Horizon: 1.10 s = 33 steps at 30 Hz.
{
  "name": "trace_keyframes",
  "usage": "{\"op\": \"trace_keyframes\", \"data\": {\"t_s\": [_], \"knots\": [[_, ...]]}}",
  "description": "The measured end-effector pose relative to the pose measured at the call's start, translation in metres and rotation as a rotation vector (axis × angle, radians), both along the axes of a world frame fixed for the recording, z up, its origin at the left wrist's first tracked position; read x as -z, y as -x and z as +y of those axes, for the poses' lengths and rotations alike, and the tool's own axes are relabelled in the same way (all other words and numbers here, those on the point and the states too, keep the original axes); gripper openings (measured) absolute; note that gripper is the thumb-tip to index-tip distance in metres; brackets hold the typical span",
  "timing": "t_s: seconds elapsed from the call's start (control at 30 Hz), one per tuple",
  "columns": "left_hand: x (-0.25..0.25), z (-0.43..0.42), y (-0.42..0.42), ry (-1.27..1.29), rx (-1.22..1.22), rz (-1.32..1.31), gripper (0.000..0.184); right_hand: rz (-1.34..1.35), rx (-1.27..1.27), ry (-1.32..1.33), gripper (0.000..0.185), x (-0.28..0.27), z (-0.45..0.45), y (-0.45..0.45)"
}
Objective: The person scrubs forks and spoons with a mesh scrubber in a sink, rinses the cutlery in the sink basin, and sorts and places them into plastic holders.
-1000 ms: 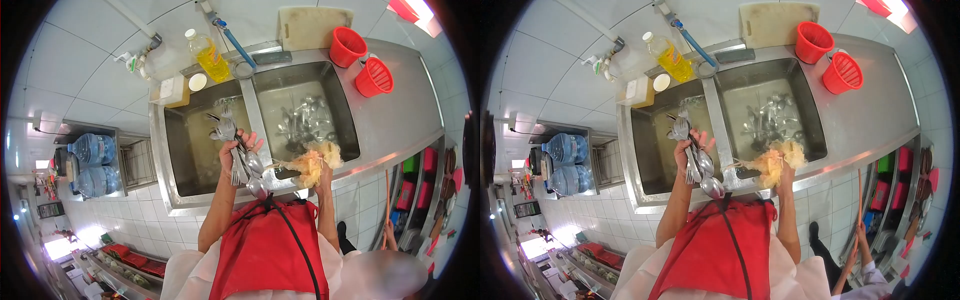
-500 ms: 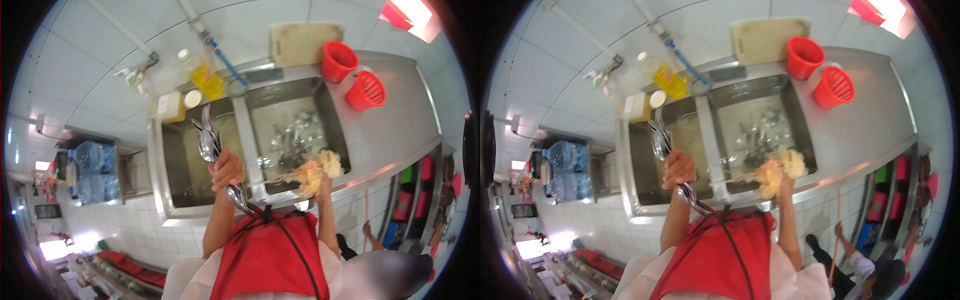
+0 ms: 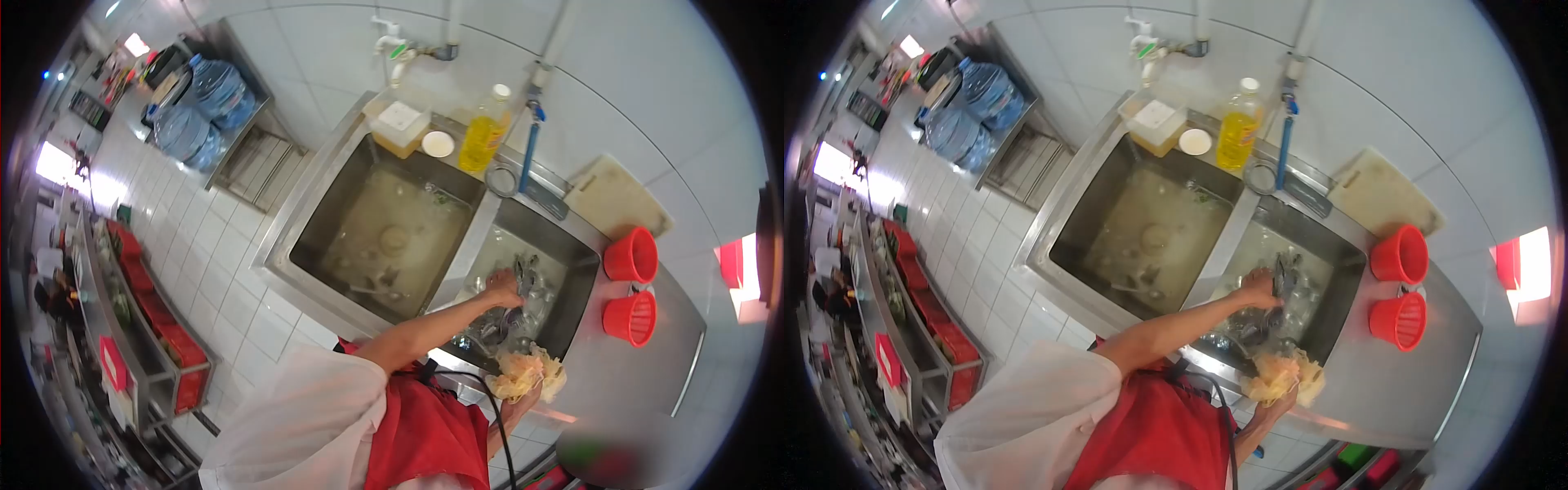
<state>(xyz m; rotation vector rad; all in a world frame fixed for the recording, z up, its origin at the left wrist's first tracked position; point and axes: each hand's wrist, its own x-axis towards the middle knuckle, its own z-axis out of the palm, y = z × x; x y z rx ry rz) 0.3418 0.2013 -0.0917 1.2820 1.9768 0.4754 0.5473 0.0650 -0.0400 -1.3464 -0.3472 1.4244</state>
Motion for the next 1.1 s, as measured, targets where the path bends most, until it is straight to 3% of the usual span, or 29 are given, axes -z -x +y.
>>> {"op": "trace_keyframes", "data": {"t_s": [0.07,0.1,0.13,0.17,0.2,0.23,0.27,0.3,0.37,0.4,0.47,0.53,0.63,0.67,0.7,0.77,0.83,0.87,0.9,0.97,1.03,1.1], "knots": [[0.022,-0.006,0.049,-0.276,0.013,-0.278,0.055,-0.133,-0.138,0.031,0.036,-0.017,-0.004,0.015],[0.004,-0.034,0.085,-0.388,-0.151,-0.543,0.038,-0.255,-0.25,0.052,0.037,-0.02,-0.005,0.022],[-0.018,-0.057,0.124,-0.214,-0.365,-0.747,0.02,-0.268,-0.259,0.076,0.037,-0.016,-0.005,0.027],[0.028,-0.074,0.16,-0.469,-0.347,-0.407,0.025,-0.158,-0.263,0.056,0.038,-0.008,-0.004,0.031],[0.051,-0.098,0.207,-0.465,-0.309,-0.033,0.021,-0.052,-0.263,0.037,0.039,-0.005,-0.004,0.034],[0.045,-0.123,0.247,-0.227,-0.349,0.148,0.025,-0.08,-0.272,0.065,0.039,-0.007,-0.002,0.039],[0.069,-0.148,0.28,-0.209,-0.406,0.293,0.031,-0.048,-0.261,0.115,0.039,-0.009,0.0,0.046],[0.068,-0.156,0.309,0.168,-0.322,0.398,0.043,-0.015,-0.247,0.16,0.039,-0.01,0.003,0.053],[0.133,-0.185,0.355,0.272,-0.229,0.463,0.049,-0.16,-0.304,0.192,0.04,-0.012,0.006,0.058],[0.154,-0.198,0.365,0.283,-0.228,0.438,0.049,-0.308,-0.431,0.078,0.041,-0.019,0.008,0.064],[0.192,-0.211,0.377,0.416,0.081,0.637,0.055,-0.6,-0.688,-0.153,0.041,-0.037,0.014,0.077],[0.221,-0.222,0.382,0.468,0.063,0.559,0.051,-0.882,-0.972,-0.37,0.042,-0.055,0.017,0.084],[0.235,-0.231,0.379,0.557,0.087,0.521,0.048,-0.775,-0.852,-0.056,0.044,-0.053,0.016,0.092],[0.232,-0.232,0.377,0.576,0.133,0.559,0.048,-0.613,-0.61,0.154,0.043,-0.055,0.016,0.107],[0.236,-0.236,0.375,0.586,0.142,0.549,0.048,-0.667,-0.678,0.157,0.043,-0.049,0.016,0.098],[0.235,-0.244,0.375,0.609,0.507,0.706,0.053,-0.777,-0.813,0.155,0.043,-0.036,0.014,0.082],[0.217,-0.232,0.374,0.687,0.663,0.593,0.063,-0.386,-0.529,0.334,0.045,-0.029,0.019,0.095],[0.205,-0.225,0.373,0.757,0.814,0.469,0.073,-0.378,-0.508,0.342,0.045,-0.027,0.019,0.101],[0.192,-0.218,0.373,0.754,0.834,0.478,0.073,-0.359,-0.457,0.343,0.045,-0.026,0.021,0.109],[0.167,-0.206,0.369,0.572,0.632,0.484,0.093,-0.332,-0.36,0.351,0.045,-0.029,0.026,0.121],[0.157,-0.187,0.373,0.459,0.566,0.506,0.096,-0.423,-0.377,0.371,0.044,-0.032,0.026,0.116],[0.164,-0.176,0.375,0.351,0.476,0.528,0.1,-0.35,-0.367,0.439,0.043,-0.025,0.028,0.098]]}}
